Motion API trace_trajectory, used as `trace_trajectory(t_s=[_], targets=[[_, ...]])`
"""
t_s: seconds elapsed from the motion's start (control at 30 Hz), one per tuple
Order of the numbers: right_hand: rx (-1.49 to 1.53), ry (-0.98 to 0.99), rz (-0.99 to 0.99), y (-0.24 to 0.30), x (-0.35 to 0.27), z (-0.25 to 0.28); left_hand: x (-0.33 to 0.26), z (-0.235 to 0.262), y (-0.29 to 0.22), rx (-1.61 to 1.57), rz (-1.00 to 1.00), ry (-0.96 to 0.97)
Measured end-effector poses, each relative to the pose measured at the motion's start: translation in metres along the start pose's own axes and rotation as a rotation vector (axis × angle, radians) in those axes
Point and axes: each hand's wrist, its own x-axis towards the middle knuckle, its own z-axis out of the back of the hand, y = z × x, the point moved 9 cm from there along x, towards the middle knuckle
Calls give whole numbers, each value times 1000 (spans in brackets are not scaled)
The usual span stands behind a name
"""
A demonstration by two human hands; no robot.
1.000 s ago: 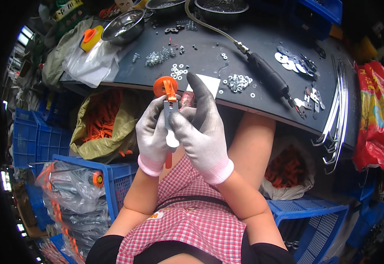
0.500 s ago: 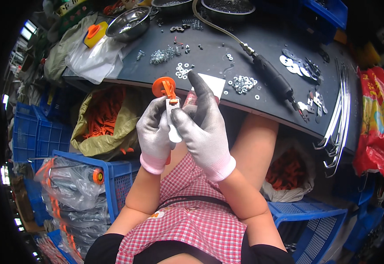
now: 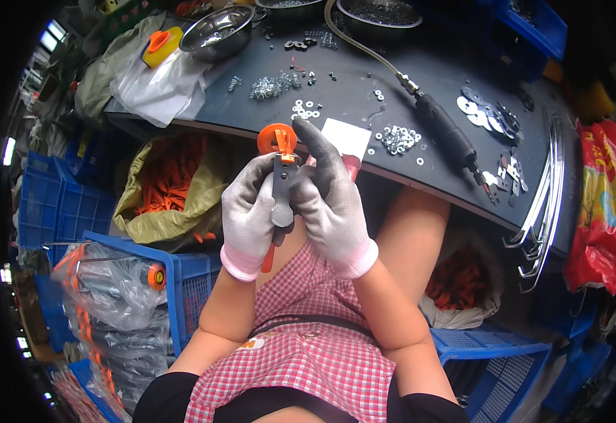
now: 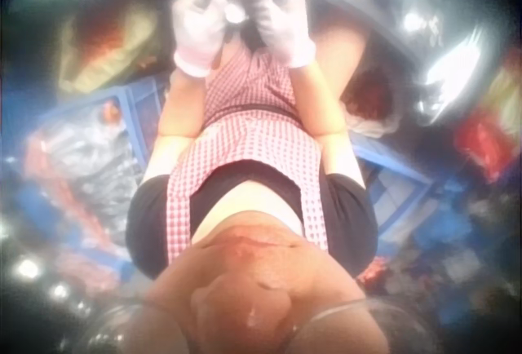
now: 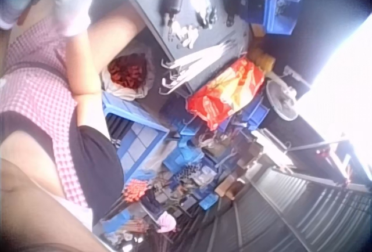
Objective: The person assembles small metal components, including metal washers and screws, into an orange and black mechanical housing. The assembly is performed using a pneumatic screwdriver and manual assembly.
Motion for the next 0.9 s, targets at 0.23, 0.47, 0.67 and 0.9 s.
trace_trajectory(t_s=[0.23,0.47,0.67,0.9], targets=[[80,-26,-129,5,-2,-2,0,3,-4,55,-37,-12],[95,-184,-112,2,-4,4,-7,-14,-6,195,-248,228],[-404,-33,258,27,-2,13,-14,-18,13,-74,112,252],[-640,-53,406,43,1,13,-18,-24,6,117,79,281]])
